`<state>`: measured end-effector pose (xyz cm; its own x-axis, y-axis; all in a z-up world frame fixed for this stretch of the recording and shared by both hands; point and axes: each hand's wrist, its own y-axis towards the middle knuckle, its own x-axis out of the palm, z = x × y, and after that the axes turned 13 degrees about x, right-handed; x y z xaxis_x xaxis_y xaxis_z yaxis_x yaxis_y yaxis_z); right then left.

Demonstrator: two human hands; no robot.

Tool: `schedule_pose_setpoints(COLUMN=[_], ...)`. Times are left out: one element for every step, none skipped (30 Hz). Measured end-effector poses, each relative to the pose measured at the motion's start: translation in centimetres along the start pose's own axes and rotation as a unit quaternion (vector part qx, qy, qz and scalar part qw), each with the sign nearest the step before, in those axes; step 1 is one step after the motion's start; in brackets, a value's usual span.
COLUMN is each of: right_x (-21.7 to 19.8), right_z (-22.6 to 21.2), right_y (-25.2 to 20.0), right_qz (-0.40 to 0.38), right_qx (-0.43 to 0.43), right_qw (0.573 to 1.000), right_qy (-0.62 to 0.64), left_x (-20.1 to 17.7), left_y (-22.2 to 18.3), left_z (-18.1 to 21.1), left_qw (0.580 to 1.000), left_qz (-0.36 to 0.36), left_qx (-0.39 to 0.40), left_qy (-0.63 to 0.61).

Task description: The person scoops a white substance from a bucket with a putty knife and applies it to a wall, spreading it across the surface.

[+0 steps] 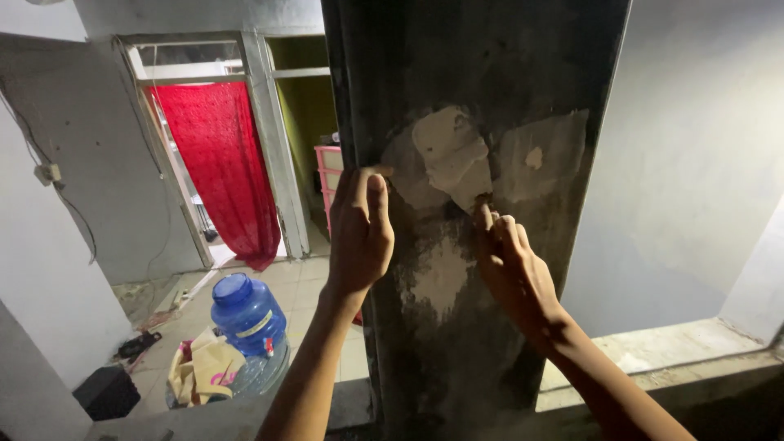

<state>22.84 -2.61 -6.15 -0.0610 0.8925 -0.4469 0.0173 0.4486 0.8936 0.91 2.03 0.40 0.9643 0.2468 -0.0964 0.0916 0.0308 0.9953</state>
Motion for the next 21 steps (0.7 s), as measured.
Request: schedule_pose_setpoints(right_x=[-0.3,-0.8,-1.2,-1.8,-2.6,-3.3,-4.0,-4.8,-5.5,-6.5,-7.8,-8.8,-9.3,-9.4,-9.5,-9.4,-9.3,-9.2,-9.2,-9.1,-9.0], right_z=[0.1,0.3,0.4,0.4,0.5,0.7,1.3,1.8,1.7,1.5,1.5,1.3,0.7,0.2,-0.4,-1.0,-1.5,-1.8,-2.0,-2.2,-2.4], right_y=[-0.6,-1.3,-1.6,-2.2,-3.0,-3.4,-3.2,-2.9,-2.3,-1.9,-1.6,-0.9,0.4,2.1,3.5,4.7,5.7,6.1,6.2,6.2,6.3], right_qz=[-0.006,-0.011,-0.013,-0.025,-0.038,-0.051,-0.103,-0.155,-0.202,-0.215,-0.221,-0.221,-0.162,-0.099,-0.035,-0.029,-0.024,-0.019,-0.031,-0.044,-0.055], right_qx=[-0.004,-0.009,-0.015,-0.019,-0.023,-0.027,-0.010,0.007,0.025,0.106,0.184,0.256,0.183,0.104,0.023,0.008,-0.008,-0.024,-0.022,-0.020,-0.020], right_qw=[1.000,1.000,1.000,0.999,0.999,0.998,0.994,0.988,0.979,0.960,0.911,0.834,0.912,0.966,0.995,0.995,0.995,0.995,0.997,0.998,0.998], right_qy=[-0.003,-0.007,-0.010,0.007,0.023,0.040,0.024,0.009,-0.006,0.147,0.296,0.436,0.329,0.213,0.091,0.094,0.095,0.097,0.070,0.044,0.018], left_x=[0.1,0.1,0.1,0.1,0.0,0.0,0.0,0.1,0.1,0.0,0.1,0.2,0.2,0.3,0.4,0.5,0.7,0.7,0.7,0.6,0.4], left_y=[-0.1,-0.2,-0.1,0.0,0.0,0.1,0.0,-0.1,0.1,0.3,0.4,0.5,0.7,0.9,1.0,1.1,1.2,1.2,1.3,1.2,1.3], left_z=[-0.1,-0.1,-0.2,-0.2,-0.1,0.0,0.1,0.2,0.2,0.2,0.1,-0.1,-0.3,-0.6,-0.8,-1.0,-1.0,-0.9,-0.9,-0.9,-0.8], left_qw=[1.000,1.000,1.000,1.000,1.000,1.000,1.000,1.000,1.000,0.999,0.999,0.999,0.999,1.000,1.000,1.000,1.000,1.000,1.000,1.000,1.000], left_qz=[0.002,0.004,0.009,0.008,0.006,0.005,0.010,0.015,0.019,0.016,0.012,0.008,0.006,0.005,0.002,0.010,0.017,0.024,0.016,0.007,0.000], left_qx=[0.001,0.002,0.007,0.002,-0.004,-0.010,-0.014,-0.017,-0.017,-0.025,-0.034,-0.042,-0.032,-0.022,-0.012,-0.005,0.002,0.009,-0.001,-0.011,-0.019], left_qy=[-0.002,-0.005,-0.006,-0.010,-0.014,-0.019,-0.018,-0.018,-0.017,-0.016,-0.016,-0.015,-0.016,-0.018,-0.019,-0.014,-0.009,-0.004,-0.002,0.000,0.004])
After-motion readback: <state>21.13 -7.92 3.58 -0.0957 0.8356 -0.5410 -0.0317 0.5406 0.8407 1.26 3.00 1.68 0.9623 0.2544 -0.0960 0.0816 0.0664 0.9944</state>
